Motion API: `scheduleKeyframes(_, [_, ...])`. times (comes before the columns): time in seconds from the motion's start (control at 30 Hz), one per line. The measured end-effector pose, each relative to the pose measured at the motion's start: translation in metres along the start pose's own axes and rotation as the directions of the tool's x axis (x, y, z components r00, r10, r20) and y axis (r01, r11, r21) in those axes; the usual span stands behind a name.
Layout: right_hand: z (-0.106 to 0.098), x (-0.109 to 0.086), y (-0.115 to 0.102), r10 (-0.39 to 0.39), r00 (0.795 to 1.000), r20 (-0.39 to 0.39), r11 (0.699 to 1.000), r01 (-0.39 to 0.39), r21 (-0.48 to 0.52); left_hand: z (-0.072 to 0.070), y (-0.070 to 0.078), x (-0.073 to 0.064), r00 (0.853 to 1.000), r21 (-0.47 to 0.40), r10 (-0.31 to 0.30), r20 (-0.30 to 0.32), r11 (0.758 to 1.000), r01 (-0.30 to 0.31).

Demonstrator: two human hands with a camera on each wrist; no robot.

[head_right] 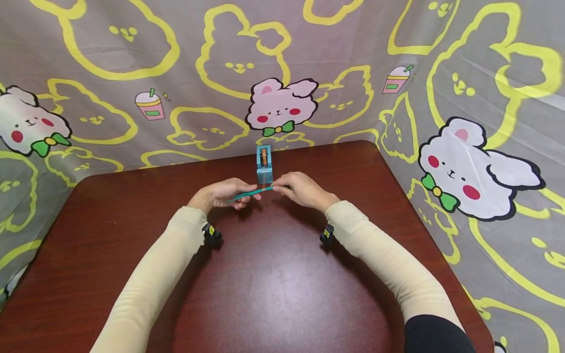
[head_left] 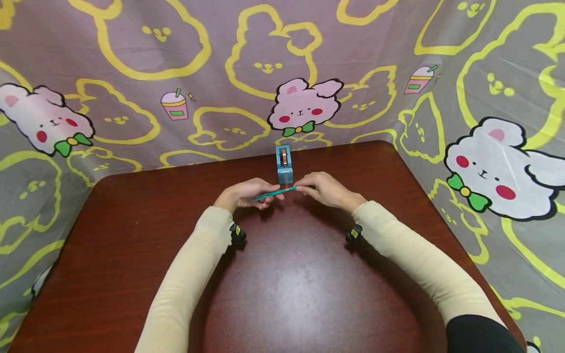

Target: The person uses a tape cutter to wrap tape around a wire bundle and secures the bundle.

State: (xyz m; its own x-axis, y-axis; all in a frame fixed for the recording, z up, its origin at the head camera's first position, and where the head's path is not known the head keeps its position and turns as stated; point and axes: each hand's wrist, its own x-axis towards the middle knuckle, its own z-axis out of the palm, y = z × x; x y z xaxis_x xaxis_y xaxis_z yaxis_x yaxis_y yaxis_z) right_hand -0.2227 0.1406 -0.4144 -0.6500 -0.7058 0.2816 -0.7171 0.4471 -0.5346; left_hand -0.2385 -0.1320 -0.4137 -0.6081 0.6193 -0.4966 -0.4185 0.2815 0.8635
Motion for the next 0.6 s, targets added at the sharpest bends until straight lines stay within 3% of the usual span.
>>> scheduleKeyframes(0.27, [-0.006,0.007,-0.004,0.035,0.998,0.058,0.999,-0.036,0.027,0.003,0.005,-0.007,0.997,0.093,0.053,-0.059,0.994,-0.048])
scheduleKeyframes(0.37, [-0.007,0.010,-0.003,0.077,0.993,0.086,0.995,-0.082,0.056,0.006,0.008,-0.010,0.990,0.175,0.106,-0.091,0.980,-0.089])
scheduleKeyframes(0.47, [-0.008,0.016,0.000,0.143,0.985,0.096,0.983,-0.153,0.105,0.011,0.010,-0.013,0.973,0.318,0.196,-0.124,0.937,-0.148])
scheduleKeyframes(0.53, [-0.008,0.020,0.002,0.210,0.973,0.094,0.961,-0.223,0.162,0.014,0.010,-0.014,0.952,0.427,0.267,-0.147,0.886,-0.182])
scheduleKeyframes(0.6, [-0.008,0.024,0.007,0.294,0.950,0.108,0.921,-0.312,0.233,0.018,0.010,-0.014,0.930,0.512,0.330,-0.162,0.834,-0.207])
